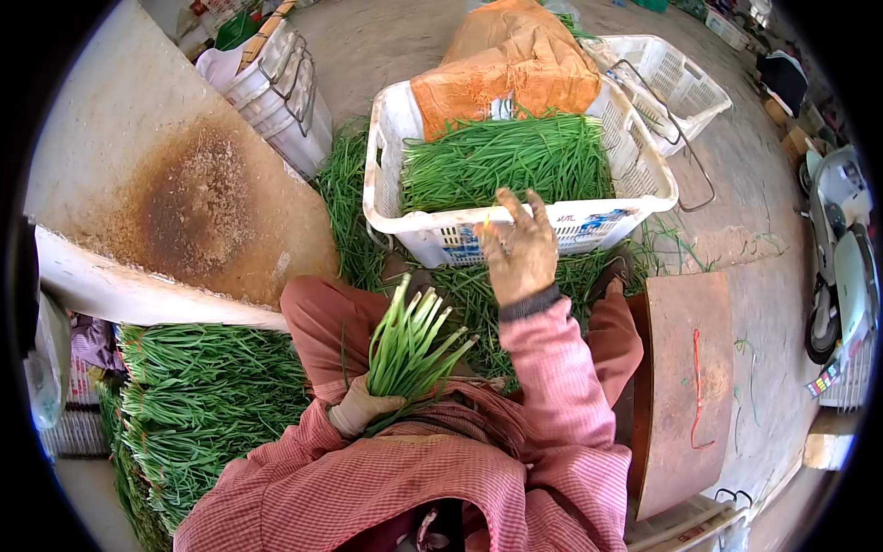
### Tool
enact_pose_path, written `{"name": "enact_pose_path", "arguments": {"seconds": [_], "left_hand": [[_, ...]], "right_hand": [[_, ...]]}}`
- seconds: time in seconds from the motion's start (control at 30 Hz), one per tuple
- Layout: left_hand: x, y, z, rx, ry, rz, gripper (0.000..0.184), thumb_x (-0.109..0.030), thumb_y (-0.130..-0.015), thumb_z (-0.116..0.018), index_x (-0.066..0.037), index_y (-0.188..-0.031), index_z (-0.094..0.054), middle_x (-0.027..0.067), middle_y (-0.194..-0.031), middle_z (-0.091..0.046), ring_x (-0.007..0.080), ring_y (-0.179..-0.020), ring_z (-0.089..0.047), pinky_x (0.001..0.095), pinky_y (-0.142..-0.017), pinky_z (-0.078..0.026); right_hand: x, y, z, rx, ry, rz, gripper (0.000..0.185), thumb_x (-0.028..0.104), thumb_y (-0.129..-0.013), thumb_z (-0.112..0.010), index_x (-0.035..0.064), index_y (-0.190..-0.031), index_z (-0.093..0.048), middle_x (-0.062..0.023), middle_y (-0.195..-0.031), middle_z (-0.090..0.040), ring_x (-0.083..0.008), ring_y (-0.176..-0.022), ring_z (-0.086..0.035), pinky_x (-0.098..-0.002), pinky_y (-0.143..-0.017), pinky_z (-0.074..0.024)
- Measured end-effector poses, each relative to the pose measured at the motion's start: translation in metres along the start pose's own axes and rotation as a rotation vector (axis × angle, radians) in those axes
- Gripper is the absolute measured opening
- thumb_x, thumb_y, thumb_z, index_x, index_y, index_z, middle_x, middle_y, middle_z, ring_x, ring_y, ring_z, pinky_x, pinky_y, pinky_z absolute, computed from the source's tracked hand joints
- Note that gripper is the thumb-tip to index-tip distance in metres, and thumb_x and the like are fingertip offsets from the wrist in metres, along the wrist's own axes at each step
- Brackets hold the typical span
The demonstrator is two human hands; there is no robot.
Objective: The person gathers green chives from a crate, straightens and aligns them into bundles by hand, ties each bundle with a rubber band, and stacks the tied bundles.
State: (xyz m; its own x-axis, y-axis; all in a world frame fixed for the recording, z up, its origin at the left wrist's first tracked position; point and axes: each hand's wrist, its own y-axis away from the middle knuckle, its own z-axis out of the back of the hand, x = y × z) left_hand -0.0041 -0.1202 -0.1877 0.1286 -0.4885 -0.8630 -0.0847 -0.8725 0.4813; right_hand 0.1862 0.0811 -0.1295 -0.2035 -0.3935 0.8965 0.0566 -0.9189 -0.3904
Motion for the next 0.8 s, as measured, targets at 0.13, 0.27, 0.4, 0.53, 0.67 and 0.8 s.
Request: {"name": "enact_pose_path", "arguments": {"seconds": [0.13,0.27,0.4,0.53,0.67,0.8], "left_hand": [[0.003,-0.003,0.003,0.037,-0.064,0.02,0.039,-0.004,-0.069,-0.067,-0.001,-0.105,-0.052,0.0035,-0.099,-0.059,0.0103,-0.086,-0.053,0.0244,-0.078,-0.043],[0.003,0.0,0.003,0.096,0.109,0.012,0.04,-0.009,-0.075,-0.062,-0.002,-0.113,-0.048,0.0048,-0.106,-0.054,0.0131,-0.093,-0.051,0.0267,-0.082,-0.041],[0.0,0.001,0.011,0.115,0.219,0.094,0.042,-0.026,-0.08,-0.055,-0.003,-0.114,-0.047,0.007,-0.107,-0.053,0.0172,-0.094,-0.051,0.0294,-0.082,-0.041],[0.007,-0.002,0.018,0.09,0.337,0.184,0.046,-0.027,-0.078,-0.057,-0.004,-0.116,-0.046,0.0085,-0.108,-0.053,0.0188,-0.096,-0.051,0.0304,-0.083,-0.041],[0.006,-0.005,0.02,0.124,0.324,0.172,0.05,-0.029,-0.078,-0.057,-0.002,-0.118,-0.044,0.0093,-0.11,-0.052,0.0185,-0.1,-0.049,0.03,-0.087,-0.038],[0.003,-0.004,0.015,0.256,0.372,0.124,0.047,-0.022,-0.077,-0.058,-0.002,-0.118,-0.044,0.0083,-0.111,-0.052,0.0178,-0.101,-0.049,0.0294,-0.088,-0.038]], "right_hand": [[0.002,0.062,-0.017,0.351,0.139,0.123,0.01,0.015,-0.061,-0.07,0.0099,-0.067,-0.065,-0.0117,-0.123,-0.045,-0.0266,-0.121,-0.032,-0.0409,-0.101,-0.023],[0.004,0.091,-0.039,0.429,0.403,0.117,0.019,0.026,-0.064,-0.07,0.0089,-0.071,-0.065,-0.0143,-0.116,-0.051,-0.0299,-0.117,-0.036,-0.0355,-0.098,-0.027],[0.001,0.048,-0.018,0.429,-0.383,-0.532,0.027,0.024,-0.071,-0.065,0.0076,-0.091,-0.059,-0.0139,-0.117,-0.049,-0.0244,-0.11,-0.043,-0.0376,-0.093,-0.0343],[-0.017,0.008,0.037,-0.076,-0.842,-0.536,0.035,0.03,-0.07,-0.067,0.006,-0.094,-0.057,-0.015,-0.116,-0.048,-0.0226,-0.098,-0.052,-0.0384,-0.086,-0.0415],[-0.021,0.043,0.04,0.203,0.271,0.235,0.084,0.049,-0.064,-0.064,0.0048,-0.127,-0.03,-0.0173,-0.135,-0.024,-0.0319,-0.126,-0.019,-0.0392,-0.104,-0.0144],[0.033,0.085,0.005,0.68,0.773,0.231,0.044,0.043,-0.066,-0.062,0.0144,-0.1,-0.054,-0.0107,-0.134,-0.027,-0.0297,-0.125,-0.018,-0.0426,-0.101,-0.0107]]}}
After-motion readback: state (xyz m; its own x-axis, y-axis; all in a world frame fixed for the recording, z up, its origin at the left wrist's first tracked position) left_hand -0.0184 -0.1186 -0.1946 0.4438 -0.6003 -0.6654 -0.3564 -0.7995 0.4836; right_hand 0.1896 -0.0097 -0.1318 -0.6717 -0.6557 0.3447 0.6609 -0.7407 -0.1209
